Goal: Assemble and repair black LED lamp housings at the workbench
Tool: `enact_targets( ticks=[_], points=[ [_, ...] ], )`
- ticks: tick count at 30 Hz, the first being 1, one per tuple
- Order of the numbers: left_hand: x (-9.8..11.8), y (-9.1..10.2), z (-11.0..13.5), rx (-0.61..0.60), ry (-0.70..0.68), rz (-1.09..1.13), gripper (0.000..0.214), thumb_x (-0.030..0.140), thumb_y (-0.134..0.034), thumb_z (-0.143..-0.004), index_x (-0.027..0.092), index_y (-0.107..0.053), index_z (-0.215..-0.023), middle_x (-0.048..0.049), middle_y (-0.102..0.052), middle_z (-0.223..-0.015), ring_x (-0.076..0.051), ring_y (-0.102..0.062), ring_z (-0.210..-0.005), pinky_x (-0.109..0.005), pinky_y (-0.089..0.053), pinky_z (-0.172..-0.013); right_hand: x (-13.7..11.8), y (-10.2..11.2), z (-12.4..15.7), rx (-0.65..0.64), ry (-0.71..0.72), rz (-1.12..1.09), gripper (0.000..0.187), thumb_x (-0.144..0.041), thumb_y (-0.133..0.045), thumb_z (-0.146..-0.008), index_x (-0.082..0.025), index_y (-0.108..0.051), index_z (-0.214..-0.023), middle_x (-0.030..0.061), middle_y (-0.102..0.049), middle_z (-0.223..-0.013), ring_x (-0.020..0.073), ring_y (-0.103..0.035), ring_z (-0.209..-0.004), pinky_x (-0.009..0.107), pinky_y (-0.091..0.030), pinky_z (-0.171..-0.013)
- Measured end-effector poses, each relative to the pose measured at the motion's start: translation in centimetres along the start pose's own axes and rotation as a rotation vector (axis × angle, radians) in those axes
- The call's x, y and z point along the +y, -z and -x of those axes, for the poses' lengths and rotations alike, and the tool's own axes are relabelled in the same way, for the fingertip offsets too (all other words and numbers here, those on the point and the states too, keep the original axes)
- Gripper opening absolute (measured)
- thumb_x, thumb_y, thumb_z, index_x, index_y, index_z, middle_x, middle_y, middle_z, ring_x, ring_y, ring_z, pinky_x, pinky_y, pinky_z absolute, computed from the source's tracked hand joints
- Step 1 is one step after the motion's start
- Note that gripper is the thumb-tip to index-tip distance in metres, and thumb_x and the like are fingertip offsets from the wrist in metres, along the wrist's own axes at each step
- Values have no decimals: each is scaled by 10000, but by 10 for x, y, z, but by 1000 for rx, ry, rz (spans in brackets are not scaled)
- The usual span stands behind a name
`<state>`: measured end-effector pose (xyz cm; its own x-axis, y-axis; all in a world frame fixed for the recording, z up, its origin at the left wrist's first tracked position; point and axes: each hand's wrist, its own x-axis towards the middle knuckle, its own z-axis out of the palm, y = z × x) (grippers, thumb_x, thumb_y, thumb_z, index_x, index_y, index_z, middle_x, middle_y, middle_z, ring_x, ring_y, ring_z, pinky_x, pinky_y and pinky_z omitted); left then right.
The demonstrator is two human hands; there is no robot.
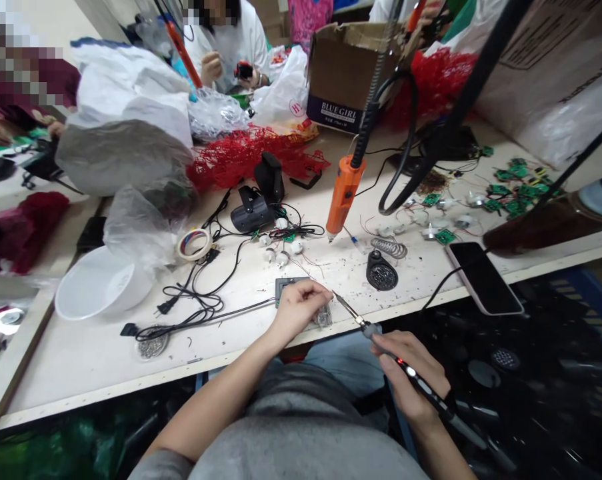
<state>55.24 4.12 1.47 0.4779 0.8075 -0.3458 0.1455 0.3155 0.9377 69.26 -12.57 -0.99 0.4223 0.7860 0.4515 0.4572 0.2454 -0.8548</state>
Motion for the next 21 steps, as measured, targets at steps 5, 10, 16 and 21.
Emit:
enact_targets(
  ticks=[5, 10, 16, 21],
  points=[
    [-1, 0, -1, -10, 18, 18, 239, 386, -722, -620, 152, -675, -636, 26, -544, -507, -82, -451, -431, -213, -340, -444, 4, 2, 0, -1, 57, -7, 288, -163, -605, -897, -247, -747, -1134, 53, -693, -870, 197, -675, -749, 337, -573, -608],
    [-1, 1, -1, -10, 32, 13, 250, 392, -734, -612, 149, -674, -624, 20, -559, -517, -78, -452, -431, -214, -344, -448, 4, 5, 1, -18, 59, 17, 285, -178, -595, -897, -245, -751, -1126, 60, -697, -871, 210, -682, -753, 357, -579, -614],
    [2, 1, 0, -25, 36, 8, 252, 383, -746, -607, 144, -669, -616, 17, -549, -509, -75, -439, -434, -211, -331, -454, 5, 6, 1, -20, 88, 31, 286, -180, -597, -900, -248, -748, -1132, 60, -696, -865, 209, -679, -746, 355, -571, -611],
    [1, 0, -2, -30, 24, -13, 244, 377, -729, -615, 141, -667, -610, 16, -532, -499, -75, -426, -442, -211, -321, -460, 0, 6, 0, 0, 109, 34, 284, -164, -589, -911, -251, -745, -1132, 59, -686, -876, 202, -674, -756, 342, -565, -609]
  ],
)
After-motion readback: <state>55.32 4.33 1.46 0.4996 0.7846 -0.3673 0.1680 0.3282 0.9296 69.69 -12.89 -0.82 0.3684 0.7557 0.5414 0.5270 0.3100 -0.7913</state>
